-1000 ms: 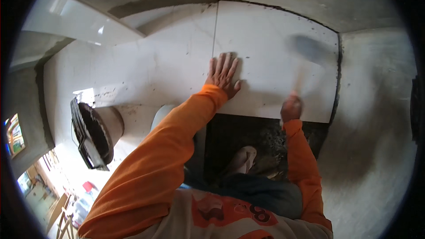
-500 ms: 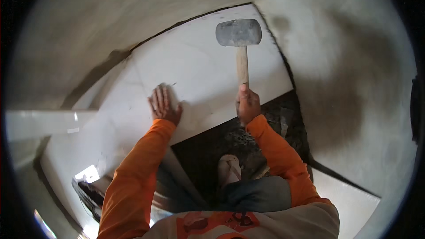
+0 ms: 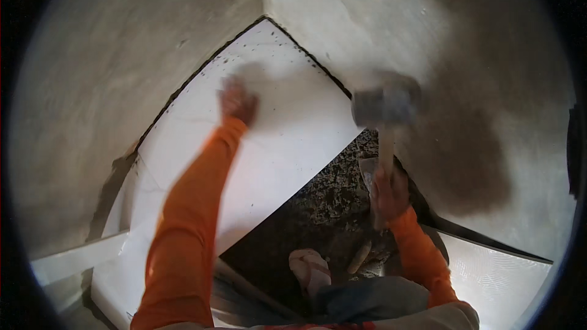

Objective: The person taps a floor tile with a rubber mallet to level it, uses a trowel to spread mortar on the floor, and applies mortar to the back of another tile before positioning it.

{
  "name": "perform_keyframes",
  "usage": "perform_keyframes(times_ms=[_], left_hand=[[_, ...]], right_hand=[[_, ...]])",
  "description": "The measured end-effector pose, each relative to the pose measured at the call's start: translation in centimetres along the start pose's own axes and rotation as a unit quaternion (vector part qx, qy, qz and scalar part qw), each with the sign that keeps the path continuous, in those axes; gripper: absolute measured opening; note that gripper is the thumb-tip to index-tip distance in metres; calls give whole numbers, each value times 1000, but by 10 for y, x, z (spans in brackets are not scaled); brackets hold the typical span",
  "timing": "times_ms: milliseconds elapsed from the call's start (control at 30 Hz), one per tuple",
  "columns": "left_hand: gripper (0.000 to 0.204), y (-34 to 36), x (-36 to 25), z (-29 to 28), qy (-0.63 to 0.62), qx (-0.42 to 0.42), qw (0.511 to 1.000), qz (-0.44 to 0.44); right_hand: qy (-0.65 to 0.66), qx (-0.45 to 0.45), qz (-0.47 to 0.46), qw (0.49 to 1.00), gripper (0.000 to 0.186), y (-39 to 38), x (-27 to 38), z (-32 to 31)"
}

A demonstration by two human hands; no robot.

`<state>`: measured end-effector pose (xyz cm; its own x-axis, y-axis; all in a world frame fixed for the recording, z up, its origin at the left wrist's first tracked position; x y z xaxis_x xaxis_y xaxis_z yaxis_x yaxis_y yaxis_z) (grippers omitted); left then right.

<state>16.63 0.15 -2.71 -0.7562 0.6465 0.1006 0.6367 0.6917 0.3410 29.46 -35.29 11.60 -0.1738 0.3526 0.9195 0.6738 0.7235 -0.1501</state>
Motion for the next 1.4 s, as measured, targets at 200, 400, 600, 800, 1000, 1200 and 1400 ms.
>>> perform_keyframes(times_ms=[200, 400, 600, 800, 1000, 1200, 1400], left_hand=[[70, 106, -53, 31, 12, 149, 989, -3], [65, 61, -177, 8, 0, 163, 980, 112], [36, -151, -257, -115, -642, 427, 607, 194], [50, -167, -49, -101, -301, 58, 944, 125], [66, -112, 72, -70, 0, 187, 978, -92], [68, -125, 92, -69, 40, 186, 976, -110], [69, -117, 87, -82, -29, 132, 986, -93]], right_hand=[[74, -31, 194, 978, 39, -63, -30, -39], [33, -45, 106, 993, 43, -58, -45, -45], [164, 39, 41, 985, 27, 10, 34, 11], [141, -85, -306, 938, 27, 55, 178, 57], [-159, 6, -246, 956, 36, 110, 59, 154], [-27, -1, -203, 979, 33, 84, 132, 174], [-312, 60, -299, 900, 22, 106, 12, 180]])
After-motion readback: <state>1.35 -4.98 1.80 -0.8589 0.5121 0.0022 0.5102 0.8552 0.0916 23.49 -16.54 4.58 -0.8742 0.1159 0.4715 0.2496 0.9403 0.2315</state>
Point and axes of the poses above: each hand's wrist, its own y-axis towards the middle knuckle, its own z-axis out of the palm, x = y × z, the point moved 6 cm from there along y, towards the middle knuckle, and after that the axes turned 10 degrees about y, right-handed, at the moved point
